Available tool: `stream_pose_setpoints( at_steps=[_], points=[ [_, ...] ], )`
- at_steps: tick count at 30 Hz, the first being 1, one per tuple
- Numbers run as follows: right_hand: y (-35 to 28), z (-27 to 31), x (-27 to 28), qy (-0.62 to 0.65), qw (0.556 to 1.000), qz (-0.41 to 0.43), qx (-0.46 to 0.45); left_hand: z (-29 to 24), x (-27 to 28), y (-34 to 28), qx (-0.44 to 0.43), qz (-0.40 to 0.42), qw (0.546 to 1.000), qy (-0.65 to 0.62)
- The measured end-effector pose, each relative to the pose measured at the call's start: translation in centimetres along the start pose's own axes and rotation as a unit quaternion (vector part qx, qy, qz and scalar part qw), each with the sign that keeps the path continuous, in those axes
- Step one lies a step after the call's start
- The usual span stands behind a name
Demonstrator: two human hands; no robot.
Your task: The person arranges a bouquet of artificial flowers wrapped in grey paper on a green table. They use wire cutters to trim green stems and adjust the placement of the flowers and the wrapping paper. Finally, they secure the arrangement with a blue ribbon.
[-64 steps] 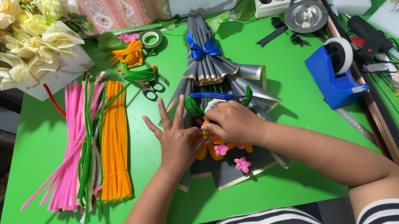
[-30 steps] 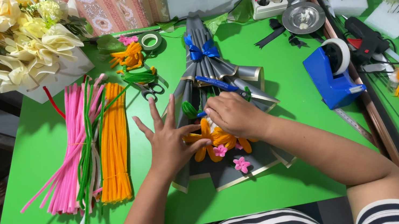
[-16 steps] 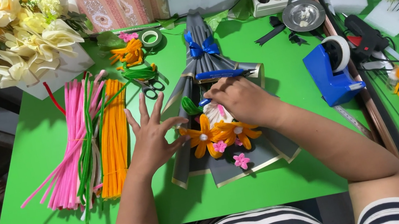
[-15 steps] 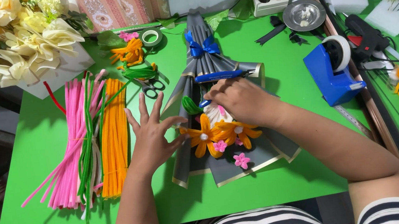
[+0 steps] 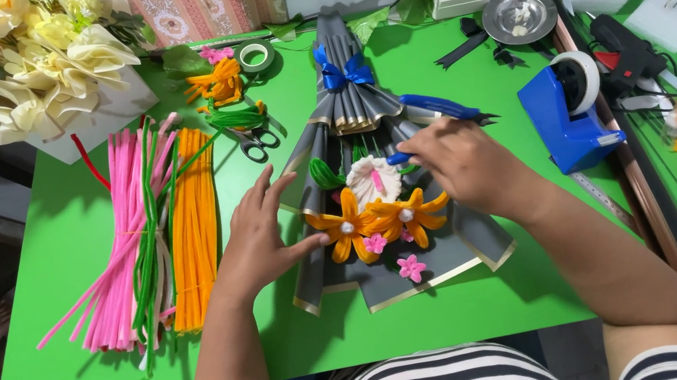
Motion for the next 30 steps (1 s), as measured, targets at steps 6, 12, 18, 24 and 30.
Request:
stream_pose_setpoints(
  at_steps=[6,12,18,24,30],
  points=[
    [-5.5,-3.8,3.7,0.041,0.994,-0.030,-0.094,-1.8,0.7,-0.5,0.072,0.069,0.995,0.010],
    [-10.5,-4.7,5.1,0.034,0.983,-0.057,-0.170,-3.6,2.3,-0.2,0.175,0.107,0.974,-0.101],
    [-13.5,-3.4,8.2,0.028,0.973,-0.005,-0.229,-1.4,1.5,0.8,0.166,0.113,0.972,-0.121],
    [-15.5,-4.6,7.5,-0.035,0.975,-0.098,-0.194,3.5,-0.4,1.9,0.075,-0.131,0.970,-0.190],
    [-15.1,-4.2,7.2,-0.127,0.975,-0.092,-0.158,7.0,-3.0,3.1,-0.031,-0.226,0.955,-0.192]
  ],
)
Point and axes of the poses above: each hand's wrist, its own y-axis towards the middle knuckle, its own x-axis out of the back of the hand, z = x × y, the point moved 2 cm from there along y, towards the middle knuckle, and after that the axes turned 7 degrees about -y, right-handed, at the moved point
